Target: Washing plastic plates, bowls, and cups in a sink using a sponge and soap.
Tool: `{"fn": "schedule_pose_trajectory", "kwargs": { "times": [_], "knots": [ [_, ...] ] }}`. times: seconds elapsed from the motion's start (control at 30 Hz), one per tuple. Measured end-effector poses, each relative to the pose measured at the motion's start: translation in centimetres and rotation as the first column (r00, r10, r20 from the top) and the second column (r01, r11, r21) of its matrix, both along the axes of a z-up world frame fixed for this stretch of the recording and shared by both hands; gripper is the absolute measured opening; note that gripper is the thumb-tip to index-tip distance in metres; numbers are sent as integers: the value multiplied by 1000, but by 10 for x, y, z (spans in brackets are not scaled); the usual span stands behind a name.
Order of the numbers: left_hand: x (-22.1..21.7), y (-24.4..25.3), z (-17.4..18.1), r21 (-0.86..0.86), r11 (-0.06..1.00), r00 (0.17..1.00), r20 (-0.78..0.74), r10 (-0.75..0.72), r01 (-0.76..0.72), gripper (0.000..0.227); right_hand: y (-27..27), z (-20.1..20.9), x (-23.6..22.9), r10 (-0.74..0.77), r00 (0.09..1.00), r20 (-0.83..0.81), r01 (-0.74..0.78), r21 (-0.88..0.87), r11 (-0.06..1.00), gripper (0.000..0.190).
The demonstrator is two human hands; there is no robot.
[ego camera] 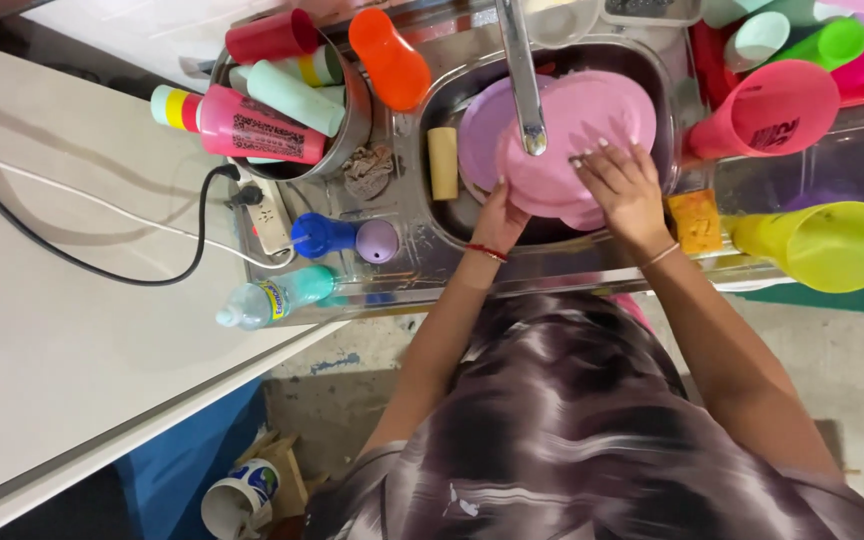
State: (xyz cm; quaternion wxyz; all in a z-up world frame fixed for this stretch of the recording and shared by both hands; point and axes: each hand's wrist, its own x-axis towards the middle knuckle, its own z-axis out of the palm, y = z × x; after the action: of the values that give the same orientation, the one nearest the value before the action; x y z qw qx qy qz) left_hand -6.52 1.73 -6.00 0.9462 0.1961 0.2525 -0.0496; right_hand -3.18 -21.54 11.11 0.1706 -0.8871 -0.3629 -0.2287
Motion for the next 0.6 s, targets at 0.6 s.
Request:
{"fn": "schedule_pose_trajectory", "kwargs": {
  "times": [0.6],
  "knots": [
    [-55,12,43,186,983,976,-213,37,3,20,-129,175,114,-95,960,265,118,-71,990,61]
  ]
}}
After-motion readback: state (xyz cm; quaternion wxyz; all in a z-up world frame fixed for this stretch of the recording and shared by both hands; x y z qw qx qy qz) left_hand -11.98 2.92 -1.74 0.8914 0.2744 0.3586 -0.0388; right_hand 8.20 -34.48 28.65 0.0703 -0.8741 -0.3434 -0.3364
